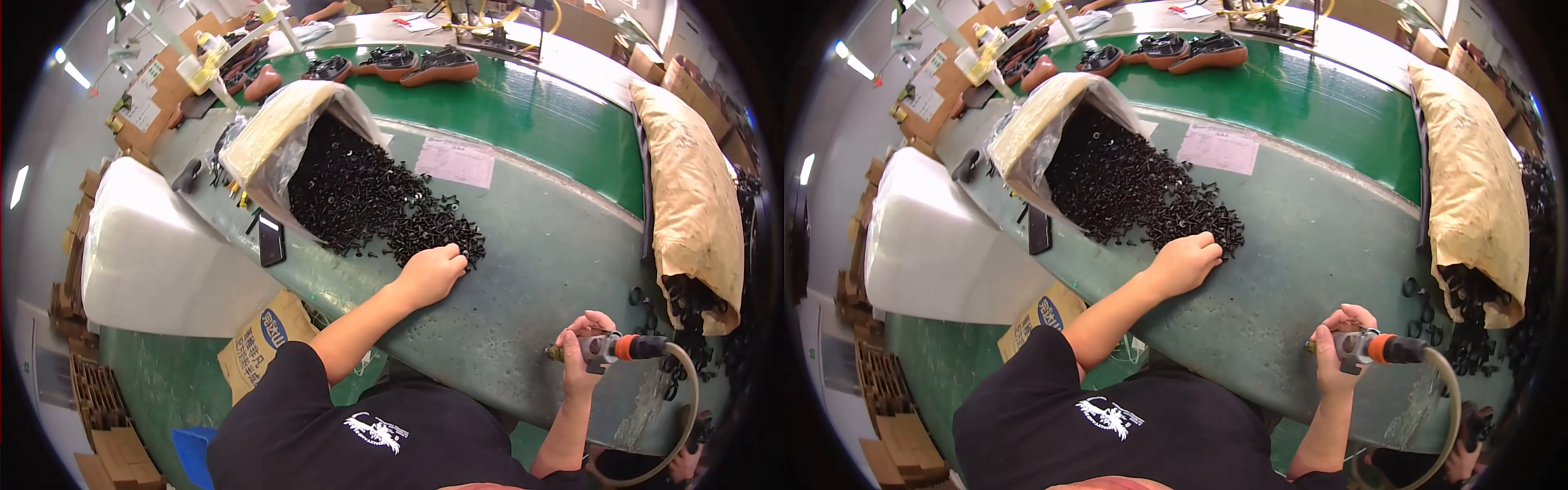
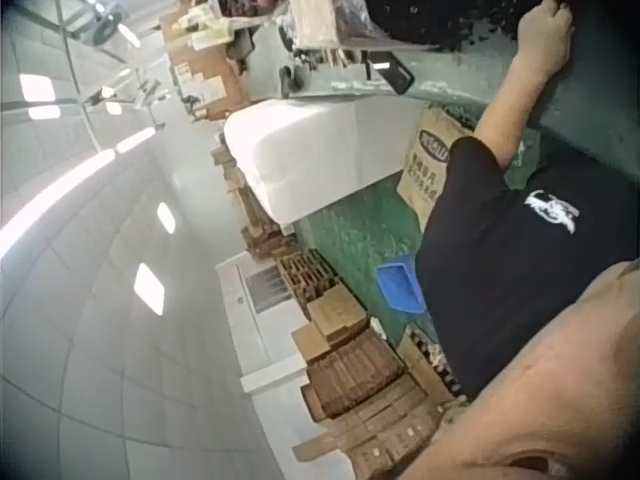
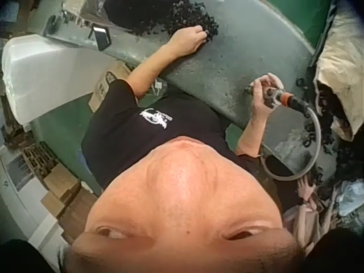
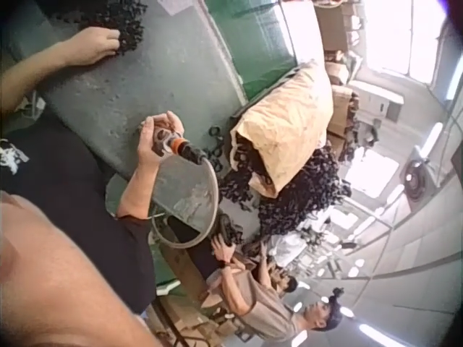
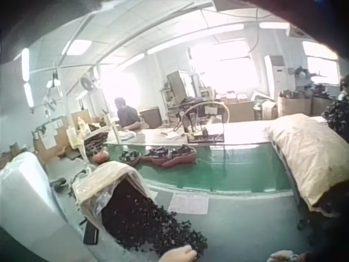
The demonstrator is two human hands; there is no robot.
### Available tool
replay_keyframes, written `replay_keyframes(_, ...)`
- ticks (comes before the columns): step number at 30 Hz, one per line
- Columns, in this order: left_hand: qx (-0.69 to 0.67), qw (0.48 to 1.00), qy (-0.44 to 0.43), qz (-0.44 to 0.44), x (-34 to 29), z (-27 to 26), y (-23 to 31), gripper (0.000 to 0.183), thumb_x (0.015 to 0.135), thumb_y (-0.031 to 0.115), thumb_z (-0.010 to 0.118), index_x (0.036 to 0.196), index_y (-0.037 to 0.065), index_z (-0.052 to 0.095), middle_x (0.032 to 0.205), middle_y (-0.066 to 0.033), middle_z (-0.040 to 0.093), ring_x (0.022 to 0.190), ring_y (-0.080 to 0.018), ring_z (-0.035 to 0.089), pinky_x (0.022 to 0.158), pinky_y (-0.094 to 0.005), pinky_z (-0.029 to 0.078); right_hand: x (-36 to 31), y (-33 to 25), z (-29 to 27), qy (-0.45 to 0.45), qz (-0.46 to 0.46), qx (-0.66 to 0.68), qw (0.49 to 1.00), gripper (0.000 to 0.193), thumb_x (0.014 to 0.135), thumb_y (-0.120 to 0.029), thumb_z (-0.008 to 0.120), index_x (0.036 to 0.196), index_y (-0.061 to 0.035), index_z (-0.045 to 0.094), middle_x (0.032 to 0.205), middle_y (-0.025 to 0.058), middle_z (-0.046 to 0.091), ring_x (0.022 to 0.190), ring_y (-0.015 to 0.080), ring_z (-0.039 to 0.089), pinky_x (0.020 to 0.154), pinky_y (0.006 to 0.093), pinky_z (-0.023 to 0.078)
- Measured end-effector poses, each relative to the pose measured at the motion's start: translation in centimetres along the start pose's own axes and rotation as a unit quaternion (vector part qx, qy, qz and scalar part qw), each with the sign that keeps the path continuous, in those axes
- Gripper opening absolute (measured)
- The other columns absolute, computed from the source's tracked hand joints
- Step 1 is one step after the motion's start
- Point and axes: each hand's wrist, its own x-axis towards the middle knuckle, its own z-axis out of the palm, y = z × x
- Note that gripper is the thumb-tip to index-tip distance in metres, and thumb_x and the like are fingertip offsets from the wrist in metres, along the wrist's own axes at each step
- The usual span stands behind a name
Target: The person is assembling bicycle seats by attaching components and securing them with screws using a pneumatic screwdriver on a factory assembly line.
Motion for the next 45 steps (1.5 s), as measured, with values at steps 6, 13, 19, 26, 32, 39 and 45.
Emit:
replay_keyframes(6,0.018,0.997,0.029,0.069,0.3,0.3,-0.7,0.012,0.088,0.012,0.072,0.083,0.006,0.062,0.091,-0.0103,0.057,0.087,-0.0304,0.065,0.075,-0.0434,0.055,0.3,0.6,0.5,-0.064,0.010,-0.064,0.996,0.046,0.089,0.007,0.075,0.129,-0.0033,0.054,0.110,0.0119,0.065,0.094,0.0202,0.068,0.086,0.0332,0.057)
replay_keyframes(13,-0.024,0.980,0.181,0.077,-0.7,-1.6,2.2,0.005,0.088,0.005,0.071,0.090,0.005,0.067,0.098,-0.0101,0.064,0.088,-0.0290,0.065,0.078,-0.0420,0.055,-1.3,0.1,-0.3,-0.016,-0.053,-0.015,0.998,0.038,0.090,0.010,0.060,0.125,-0.0027,0.051,0.116,0.0205,0.063,0.077,0.0200,0.066,0.074,0.0366,0.057)
replay_keyframes(19,-0.692,0.706,-0.043,-0.141,-4.0,0.1,10.3,0.012,0.104,0.005,0.068,0.114,0.000,0.072,0.110,-0.0093,0.073,0.098,-0.0167,0.070,0.086,-0.0324,0.058,-2.6,-6.6,2.3,-0.035,-0.130,0.186,0.973,0.037,0.096,-0.010,0.068,0.129,-0.0066,0.051,0.107,0.0153,0.060,0.069,0.0200,0.063,0.068,0.0397,0.055)
replay_keyframes(26,-0.835,0.507,-0.175,-0.120,-4.3,2.2,14.2,0.019,0.101,-0.006,0.065,0.118,-0.007,0.075,0.114,-0.0180,0.069,0.091,-0.0240,0.072,0.082,-0.0346,0.061,-3.1,-10.0,1.9,-0.091,-0.193,0.242,0.946,0.036,0.095,-0.002,0.069,0.126,-0.0039,0.051,0.106,0.0198,0.064,0.077,0.0248,0.067,0.075,0.0432,0.059)
replay_keyframes(32,-0.770,0.613,-0.178,-0.006,-4.2,4.5,15.3,0.018,0.099,-0.003,0.070,0.116,-0.006,0.076,0.114,-0.0188,0.070,0.092,-0.0255,0.073,0.079,-0.0378,0.064,-6.7,-10.4,-0.5,-0.022,-0.133,0.205,0.969,0.035,0.095,0.003,0.069,0.123,-0.0067,0.050,0.109,0.0181,0.063,0.082,0.0200,0.068,0.076,0.0376,0.061)
replay_keyframes(39,-0.708,0.633,-0.307,0.060,-1.2,4.8,18.6,0.040,0.107,0.018,0.067,0.138,-0.006,0.063,0.134,-0.0180,0.063,0.118,-0.0274,0.067,0.102,-0.0412,0.054,-9.2,-10.8,-4.4,0.147,-0.089,0.234,0.957,0.021,0.102,-0.014,0.065,0.119,-0.0101,0.052,0.104,0.0144,0.062,0.070,0.0205,0.067,0.072,0.0423,0.055)
replay_keyframes(45,-0.615,0.770,-0.166,0.039,1.0,3.5,13.6,0.025,0.097,-0.004,0.069,0.121,-0.005,0.068,0.123,-0.0146,0.067,0.114,-0.0237,0.067,0.101,-0.0364,0.054,-11.2,-9.5,-14.9,0.501,0.056,0.057,0.862,0.015,0.095,-0.007,0.067,0.110,-0.0032,0.064,0.125,0.0239,0.071,0.068,0.0219,0.070,0.065,0.0400,0.059)
